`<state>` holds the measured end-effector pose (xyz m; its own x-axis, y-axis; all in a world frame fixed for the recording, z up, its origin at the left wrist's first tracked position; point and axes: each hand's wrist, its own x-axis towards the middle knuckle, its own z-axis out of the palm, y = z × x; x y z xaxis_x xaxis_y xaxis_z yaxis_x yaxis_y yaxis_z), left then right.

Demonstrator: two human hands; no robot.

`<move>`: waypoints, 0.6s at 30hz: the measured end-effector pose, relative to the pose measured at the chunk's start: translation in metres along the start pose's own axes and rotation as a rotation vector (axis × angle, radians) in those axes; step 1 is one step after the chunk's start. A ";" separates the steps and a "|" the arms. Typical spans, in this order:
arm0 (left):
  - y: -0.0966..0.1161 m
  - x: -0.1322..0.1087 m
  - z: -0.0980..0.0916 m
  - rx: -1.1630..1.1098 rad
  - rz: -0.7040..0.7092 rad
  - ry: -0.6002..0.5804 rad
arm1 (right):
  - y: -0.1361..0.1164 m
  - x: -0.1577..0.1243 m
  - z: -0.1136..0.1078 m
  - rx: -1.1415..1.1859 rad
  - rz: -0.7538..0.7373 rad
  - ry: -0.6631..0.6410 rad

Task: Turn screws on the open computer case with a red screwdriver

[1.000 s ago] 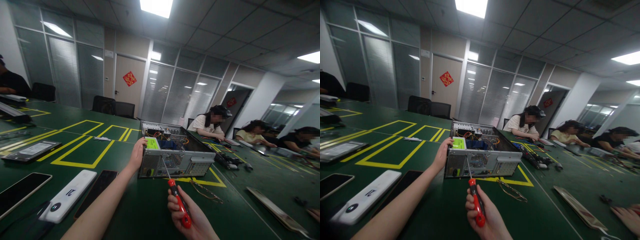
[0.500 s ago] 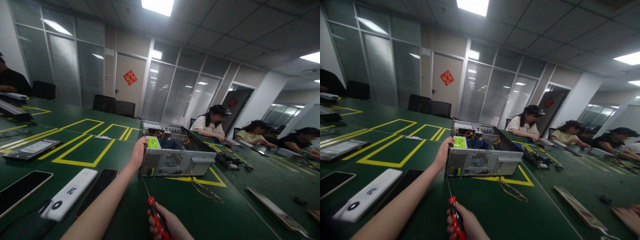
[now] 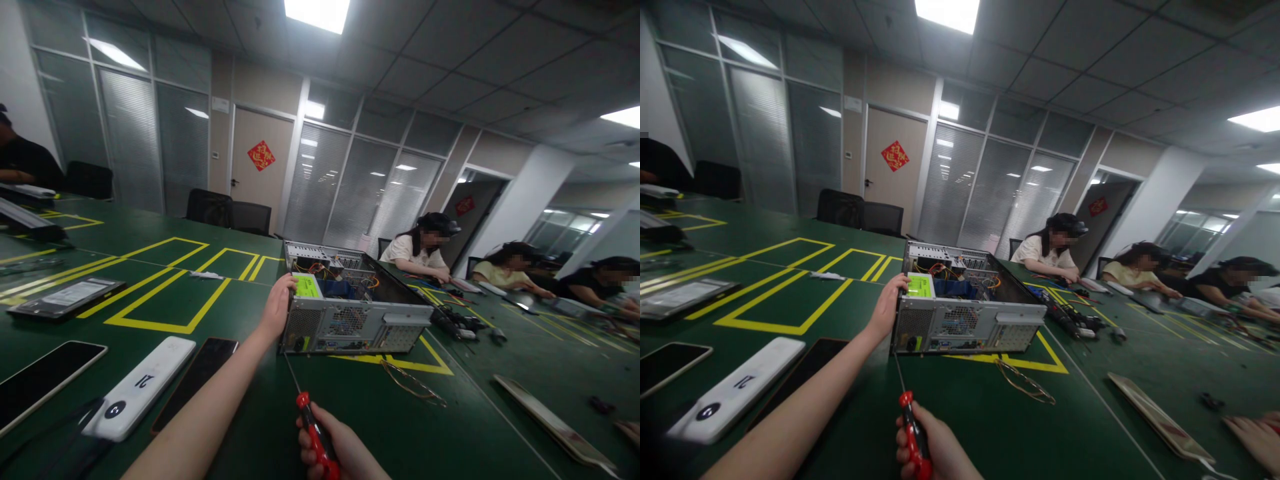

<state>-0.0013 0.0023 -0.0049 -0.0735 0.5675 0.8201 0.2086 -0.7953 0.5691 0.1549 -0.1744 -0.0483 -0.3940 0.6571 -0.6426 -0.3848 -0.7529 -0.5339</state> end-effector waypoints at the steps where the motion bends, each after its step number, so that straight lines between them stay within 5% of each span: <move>1: 0.000 0.000 0.000 0.001 0.000 0.000 | 0.000 0.000 0.000 -0.002 0.001 -0.004; 18: 0.003 0.001 0.000 -0.004 -0.010 0.004 | 0.006 0.008 -0.002 -0.029 -0.056 -0.013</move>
<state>-0.0008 0.0000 -0.0023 -0.0798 0.5743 0.8147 0.2042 -0.7906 0.5773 0.1507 -0.1738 -0.0575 -0.3832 0.6988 -0.6040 -0.3825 -0.7153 -0.5848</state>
